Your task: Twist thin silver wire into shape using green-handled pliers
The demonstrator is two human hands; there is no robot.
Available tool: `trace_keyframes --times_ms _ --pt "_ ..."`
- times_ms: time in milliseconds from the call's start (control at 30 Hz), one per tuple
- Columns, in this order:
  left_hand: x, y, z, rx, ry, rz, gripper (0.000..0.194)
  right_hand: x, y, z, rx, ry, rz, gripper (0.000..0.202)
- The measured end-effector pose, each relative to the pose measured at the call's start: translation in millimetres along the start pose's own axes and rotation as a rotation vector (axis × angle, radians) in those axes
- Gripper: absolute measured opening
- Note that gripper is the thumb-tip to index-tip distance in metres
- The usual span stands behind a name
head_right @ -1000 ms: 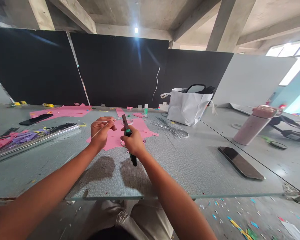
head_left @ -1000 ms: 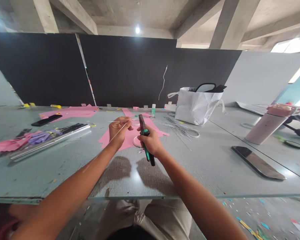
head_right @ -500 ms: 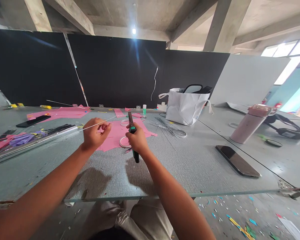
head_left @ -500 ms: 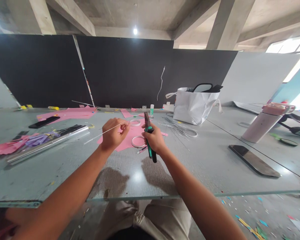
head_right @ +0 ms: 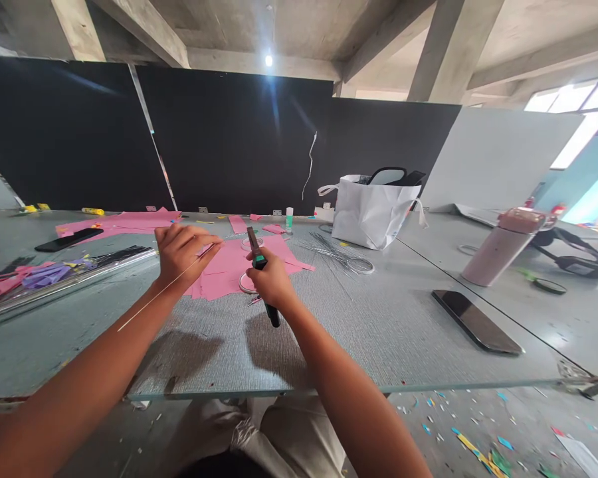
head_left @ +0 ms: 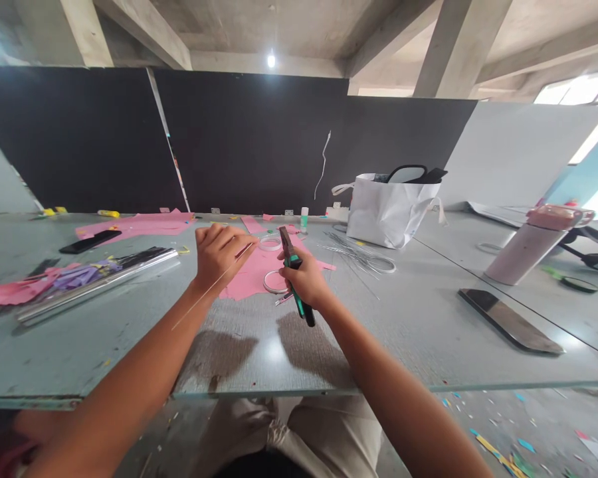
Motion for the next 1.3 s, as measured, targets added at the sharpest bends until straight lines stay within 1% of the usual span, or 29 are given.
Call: trace_keyframes --times_ms 367,467,567,667,733,833,900,967,1033,1067,1133,1200,1233,1267,1300 --pt "3.8 -5 -21 -0.179 -0.095 -0.020 0.004 2 -1 1 0.014 -0.014 -0.014 0.028" --pt "3.2 -4 -20 -0.196 -0.077 -0.020 0.005 2 0 2 -0.004 -0.032 0.006 0.029" --pt "4.1 0 -18 -0.275 -0.105 -0.015 0.010 1 1 1 -0.043 -0.082 0.048 0.029" --pt "10.6 2 -24 -0.458 -0.250 -0.007 0.016 -2 1 -1 -0.075 -0.167 0.092 0.028" --pt "19.8 -2 -33 -0.628 -0.405 -0.014 0.017 -5 1 -4 -0.092 -0.257 0.124 0.027" --pt "38.9 -18 -49 -0.915 -0.690 -0.045 0.023 -12 0 -8 -0.111 -0.458 0.171 0.030" --pt "53.5 -30 -56 -1.080 -0.893 -0.117 0.029 -14 0 -10 -0.125 -0.623 0.179 0.035" --pt "65.6 -41 -58 -1.183 -1.048 -0.234 0.034 -14 0 -10 -0.153 -0.760 0.167 0.038" --pt "70.0 -46 -59 -1.187 -1.079 -0.321 0.037 -14 2 -8 -0.170 -0.831 0.160 0.039" --pt "68.4 -46 -61 -1.156 -1.030 -0.332 0.037 -15 4 -6 -0.156 -0.841 0.162 0.039" --pt "56.7 -41 -67 -1.059 -0.798 -0.275 0.037 -18 8 3 -0.083 -0.819 0.186 0.037" --pt "37.4 -30 -66 -0.928 -0.515 -0.168 0.038 -26 13 13 0.011 -0.749 0.228 0.032" --pt "28.2 -23 -61 -0.843 -0.413 -0.122 0.038 -30 16 18 0.052 -0.695 0.246 0.029" --pt "21.7 -16 -53 -0.742 -0.366 -0.097 0.039 -33 18 23 0.091 -0.625 0.257 0.028" --pt "18.8 -10 -41 -0.622 -0.377 -0.106 0.040 -36 19 29 0.129 -0.537 0.254 0.027"
Point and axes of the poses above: each hand's wrist, its own y-axis towards the middle knuckle, its own x-axis out of the palm, z = x × y, the point moved 6 cm from there along y, towards the middle knuckle, and after that the axes turned 7 degrees about -y, right-handed, at the moved point
